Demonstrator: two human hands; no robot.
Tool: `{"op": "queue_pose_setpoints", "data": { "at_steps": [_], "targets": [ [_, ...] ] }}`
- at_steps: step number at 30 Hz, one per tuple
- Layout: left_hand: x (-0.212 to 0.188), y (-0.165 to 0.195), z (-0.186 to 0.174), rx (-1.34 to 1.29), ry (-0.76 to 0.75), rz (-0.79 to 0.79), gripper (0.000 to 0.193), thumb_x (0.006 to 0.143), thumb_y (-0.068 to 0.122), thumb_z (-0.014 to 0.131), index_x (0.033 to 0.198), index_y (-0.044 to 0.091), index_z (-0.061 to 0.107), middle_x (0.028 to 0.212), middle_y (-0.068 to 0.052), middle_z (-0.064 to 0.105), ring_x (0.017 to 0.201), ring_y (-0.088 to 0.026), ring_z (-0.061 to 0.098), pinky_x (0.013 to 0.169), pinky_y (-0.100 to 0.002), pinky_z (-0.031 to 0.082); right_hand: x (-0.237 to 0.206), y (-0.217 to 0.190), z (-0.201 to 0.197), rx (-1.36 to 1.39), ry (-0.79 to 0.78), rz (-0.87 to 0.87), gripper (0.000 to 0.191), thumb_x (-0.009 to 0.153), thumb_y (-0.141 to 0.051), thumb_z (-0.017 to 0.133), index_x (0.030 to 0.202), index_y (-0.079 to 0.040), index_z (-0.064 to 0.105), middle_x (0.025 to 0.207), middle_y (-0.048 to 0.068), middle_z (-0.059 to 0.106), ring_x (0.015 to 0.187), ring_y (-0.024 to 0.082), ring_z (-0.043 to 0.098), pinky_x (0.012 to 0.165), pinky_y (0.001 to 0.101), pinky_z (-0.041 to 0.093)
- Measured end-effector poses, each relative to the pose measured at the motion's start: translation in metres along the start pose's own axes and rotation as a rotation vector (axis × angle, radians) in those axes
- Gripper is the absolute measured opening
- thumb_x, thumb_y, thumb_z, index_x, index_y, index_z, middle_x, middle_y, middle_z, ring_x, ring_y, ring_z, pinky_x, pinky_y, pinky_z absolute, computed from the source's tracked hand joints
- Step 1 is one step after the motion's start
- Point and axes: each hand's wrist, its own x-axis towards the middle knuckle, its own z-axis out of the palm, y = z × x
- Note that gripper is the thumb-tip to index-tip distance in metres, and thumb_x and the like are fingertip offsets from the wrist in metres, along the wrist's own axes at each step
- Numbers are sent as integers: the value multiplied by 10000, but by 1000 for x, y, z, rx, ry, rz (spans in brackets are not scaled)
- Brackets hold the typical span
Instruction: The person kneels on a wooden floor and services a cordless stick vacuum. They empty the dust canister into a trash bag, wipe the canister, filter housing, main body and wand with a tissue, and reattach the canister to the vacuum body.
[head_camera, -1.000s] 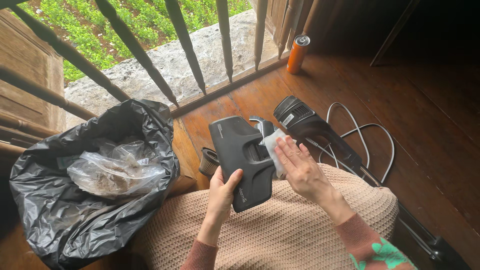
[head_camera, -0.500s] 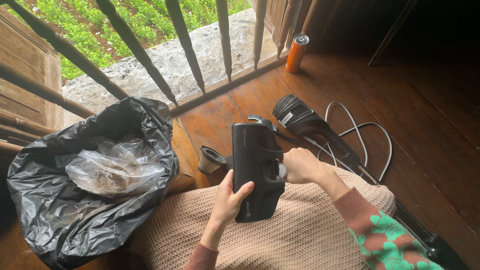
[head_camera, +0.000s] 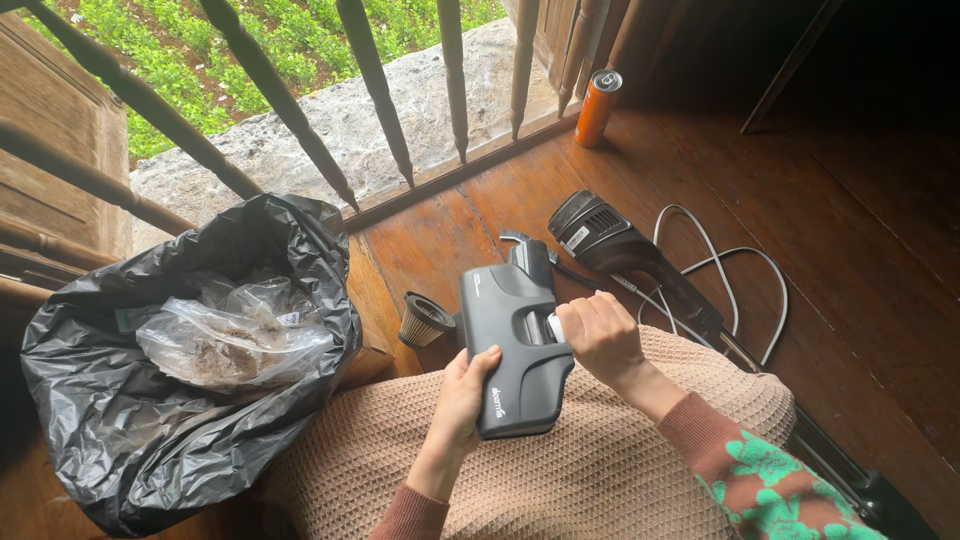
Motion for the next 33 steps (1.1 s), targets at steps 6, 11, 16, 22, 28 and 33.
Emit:
{"op": "queue_pose_setpoints", "data": {
  "at_steps": [6,11,16,22,28,33],
  "targets": [
    [-7,0,-1,71,-116,177,355,917,158,670,1217,-13,586,1045,-94,734,867,-112,719,751,-277,626,16,12,-3,281,-751,256,203,742,-242,797,713,-85,671,685,111,646,683,296,663,650,401,537],
    [-13,10,-7,402,-224,313,363,922,137,714,1221,-37,603,1033,-74,724,894,-90,687,779,-254,597,28,35,-6,917,-1325,536,212,591,-136,783,772,-45,721,745,147,767,669,277,767,590,382,609],
    [-7,13,-7,258,-149,228,309,936,142,689,1175,-41,618,1012,-74,722,866,-93,689,761,-263,600,16,11,-5,365,-974,437,283,690,-303,865,712,-56,728,717,148,693,729,322,693,673,404,559],
    [3,1,4,-33,1,-22,305,964,223,628,1131,-32,611,941,-111,703,760,-153,692,646,-301,599,7,1,-2,-44,14,10,128,750,-34,643,728,-79,526,619,67,512,593,251,582,635,389,543],
    [3,-3,10,3,-4,62,339,941,203,648,1188,-23,593,1009,-114,716,829,-149,700,706,-306,607,5,14,13,120,-327,119,143,721,-13,658,697,-97,545,637,59,590,622,254,637,581,379,516],
    [4,9,-1,241,-162,250,452,895,154,702,1295,-19,582,1113,-78,730,959,-116,700,839,-290,600,11,34,26,364,-919,318,170,691,-166,805,691,-24,711,718,167,715,700,312,707,625,369,532]
  ]
}}
